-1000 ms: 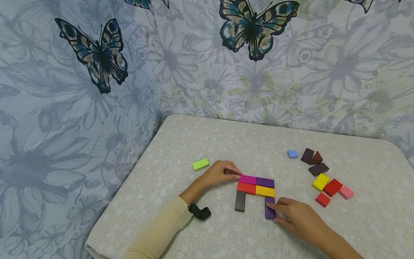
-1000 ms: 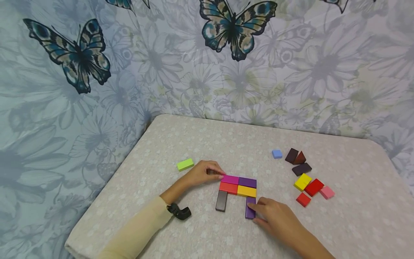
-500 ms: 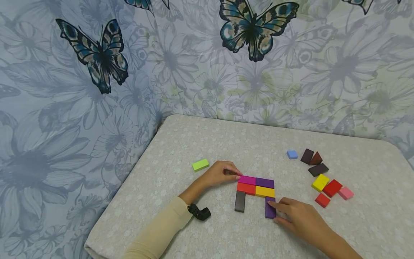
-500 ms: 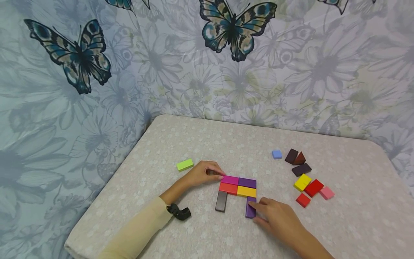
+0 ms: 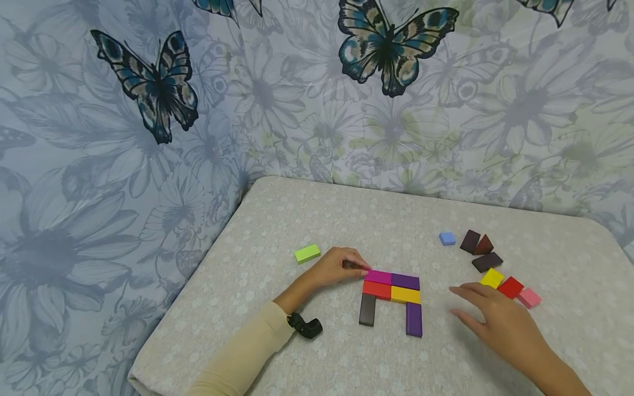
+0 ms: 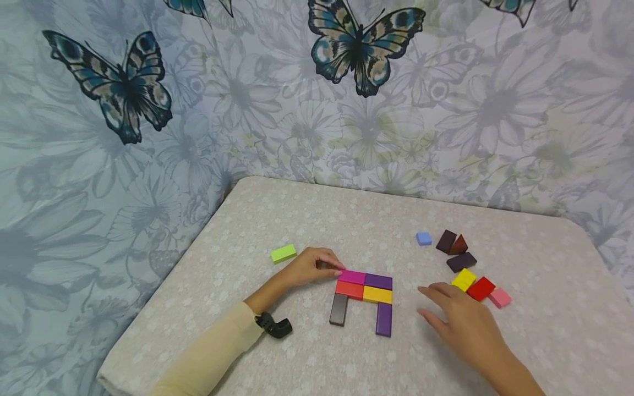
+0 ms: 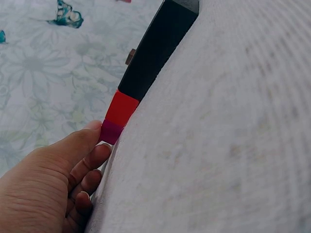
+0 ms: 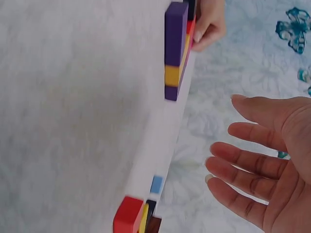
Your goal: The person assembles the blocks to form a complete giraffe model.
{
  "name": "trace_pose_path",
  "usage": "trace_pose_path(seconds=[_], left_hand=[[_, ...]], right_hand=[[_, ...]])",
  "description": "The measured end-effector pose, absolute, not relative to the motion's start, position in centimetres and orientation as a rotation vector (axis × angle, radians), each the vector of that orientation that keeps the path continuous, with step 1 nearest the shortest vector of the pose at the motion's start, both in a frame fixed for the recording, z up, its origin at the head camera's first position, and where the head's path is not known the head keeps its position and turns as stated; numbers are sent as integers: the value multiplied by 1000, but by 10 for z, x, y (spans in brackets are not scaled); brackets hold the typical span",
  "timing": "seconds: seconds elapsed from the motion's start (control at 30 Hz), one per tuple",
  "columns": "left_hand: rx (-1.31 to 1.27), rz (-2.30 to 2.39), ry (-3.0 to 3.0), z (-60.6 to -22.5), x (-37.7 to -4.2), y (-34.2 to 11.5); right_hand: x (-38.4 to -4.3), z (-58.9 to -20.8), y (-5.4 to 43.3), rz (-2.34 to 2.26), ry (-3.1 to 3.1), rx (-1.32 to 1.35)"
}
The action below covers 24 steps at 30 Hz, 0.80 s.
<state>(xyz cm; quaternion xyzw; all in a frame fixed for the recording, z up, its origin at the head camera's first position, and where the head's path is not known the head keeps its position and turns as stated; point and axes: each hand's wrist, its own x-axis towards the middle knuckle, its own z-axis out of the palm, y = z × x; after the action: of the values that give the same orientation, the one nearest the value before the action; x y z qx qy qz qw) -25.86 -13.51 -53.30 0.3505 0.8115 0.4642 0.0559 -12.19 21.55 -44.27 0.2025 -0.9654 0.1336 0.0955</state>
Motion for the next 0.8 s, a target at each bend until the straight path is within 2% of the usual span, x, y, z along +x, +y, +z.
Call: trace_pose_path(seconds=[0.27, 0.8], left_hand=[[1052, 1388, 2474, -534, -258, -134], [1079, 1400, 2453, -535, -262, -135]], right_hand=[[-125, -446, 240, 442, -2750, 557], [-132, -458, 282, 351, -3035, 278]])
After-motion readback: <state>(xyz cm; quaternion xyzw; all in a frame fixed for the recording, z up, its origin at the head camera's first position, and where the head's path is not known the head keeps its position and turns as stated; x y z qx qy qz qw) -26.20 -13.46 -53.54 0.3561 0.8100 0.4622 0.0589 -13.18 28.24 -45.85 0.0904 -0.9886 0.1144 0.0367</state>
